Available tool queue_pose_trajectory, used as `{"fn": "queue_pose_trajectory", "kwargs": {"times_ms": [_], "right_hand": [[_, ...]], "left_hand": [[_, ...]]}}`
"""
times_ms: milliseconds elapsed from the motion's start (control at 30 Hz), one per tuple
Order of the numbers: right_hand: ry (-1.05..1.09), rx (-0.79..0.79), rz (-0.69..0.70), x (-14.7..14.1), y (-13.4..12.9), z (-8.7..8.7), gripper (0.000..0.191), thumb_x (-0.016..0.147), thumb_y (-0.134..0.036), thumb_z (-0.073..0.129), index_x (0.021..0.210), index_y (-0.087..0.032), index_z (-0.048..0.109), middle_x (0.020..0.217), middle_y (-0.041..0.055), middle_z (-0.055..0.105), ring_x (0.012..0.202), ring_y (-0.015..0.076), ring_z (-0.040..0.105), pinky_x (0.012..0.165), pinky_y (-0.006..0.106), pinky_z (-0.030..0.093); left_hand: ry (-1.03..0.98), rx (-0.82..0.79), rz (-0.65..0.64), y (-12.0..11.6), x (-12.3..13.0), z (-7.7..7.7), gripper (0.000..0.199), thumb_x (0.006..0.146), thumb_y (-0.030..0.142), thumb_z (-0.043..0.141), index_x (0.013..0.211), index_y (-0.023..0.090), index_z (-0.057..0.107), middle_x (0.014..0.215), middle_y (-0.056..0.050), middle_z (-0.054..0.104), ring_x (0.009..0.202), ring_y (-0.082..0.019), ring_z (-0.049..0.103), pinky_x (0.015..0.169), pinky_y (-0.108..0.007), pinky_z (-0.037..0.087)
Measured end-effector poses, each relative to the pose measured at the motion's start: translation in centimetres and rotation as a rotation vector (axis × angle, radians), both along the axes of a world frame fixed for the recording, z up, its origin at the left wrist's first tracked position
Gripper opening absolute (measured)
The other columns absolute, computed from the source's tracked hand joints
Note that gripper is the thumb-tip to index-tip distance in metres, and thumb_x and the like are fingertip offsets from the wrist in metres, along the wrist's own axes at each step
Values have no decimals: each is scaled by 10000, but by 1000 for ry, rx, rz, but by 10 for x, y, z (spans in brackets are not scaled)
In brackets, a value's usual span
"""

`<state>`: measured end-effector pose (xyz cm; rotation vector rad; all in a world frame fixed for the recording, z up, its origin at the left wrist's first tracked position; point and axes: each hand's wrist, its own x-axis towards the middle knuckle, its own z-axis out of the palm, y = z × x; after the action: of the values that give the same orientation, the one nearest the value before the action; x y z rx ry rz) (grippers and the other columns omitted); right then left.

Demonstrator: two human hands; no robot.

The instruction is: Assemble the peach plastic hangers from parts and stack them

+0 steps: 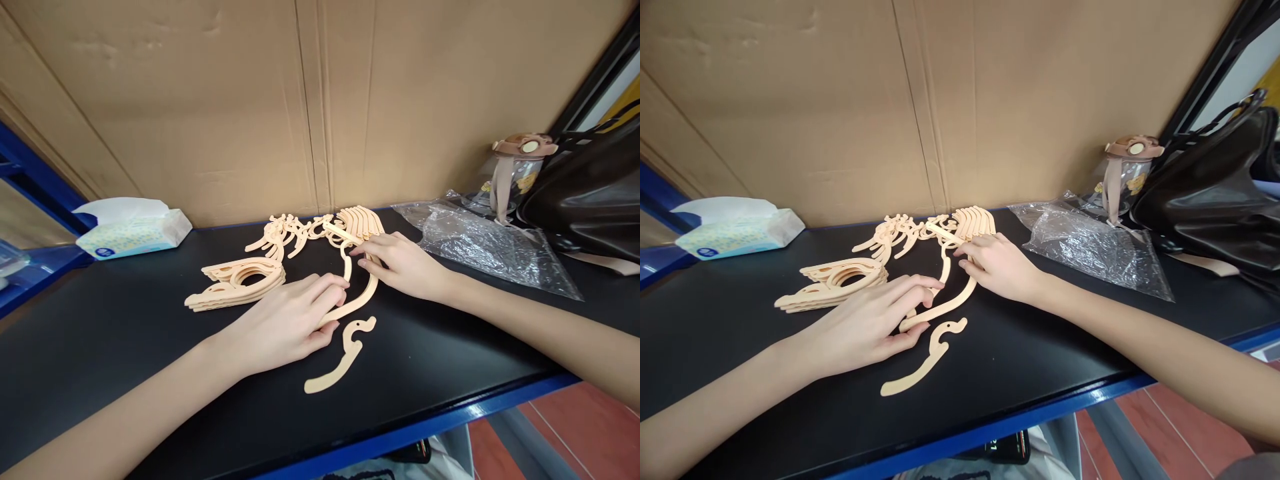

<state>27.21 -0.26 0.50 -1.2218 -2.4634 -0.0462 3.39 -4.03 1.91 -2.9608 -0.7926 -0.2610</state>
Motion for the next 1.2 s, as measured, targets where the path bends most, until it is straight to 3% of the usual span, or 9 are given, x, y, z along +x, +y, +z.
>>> {"fn": "queue_pose_trajectory", "kwargs": {"times_ms": [167,367,667,1000,1200], "right_hand": [[-11,-2,69,2,0,-1,254,946,-242,421,1096,-175,615,985,71,622,957,208,577,871,378,420],[-1,32,160,1,-3,0,228,927,-243,474,1091,-185,621,1012,73,566,946,195,549,837,340,461],[-16,3,224,0,-5,0,217,947,-231,444,1035,-184,636,964,53,594,904,177,561,850,352,434],[-56,-19,241,-1,-8,4,271,977,-282,386,1035,-184,631,946,58,589,865,175,556,821,349,425],[-105,-14,255,-2,-9,3,267,973,-291,400,1010,-179,641,911,51,598,828,169,554,806,344,412]], "left_hand": [[16,25,-95,-2,1,-1,234,874,37,407,1057,164,483,1196,-44,562,971,-166,571,748,-281,469],[19,71,-44,2,1,-2,261,870,39,430,1081,160,525,1175,-56,591,984,-200,575,798,-331,474],[49,149,-67,7,-1,-6,368,890,36,431,1221,175,512,1253,-79,568,1122,-217,542,905,-362,465],[62,86,-37,10,-3,-7,497,850,-45,366,1272,199,463,1289,-70,503,1127,-193,529,878,-321,493],[100,277,-38,9,0,-6,367,885,13,390,1185,173,529,1156,-75,567,1008,-209,555,720,-297,492]]}}
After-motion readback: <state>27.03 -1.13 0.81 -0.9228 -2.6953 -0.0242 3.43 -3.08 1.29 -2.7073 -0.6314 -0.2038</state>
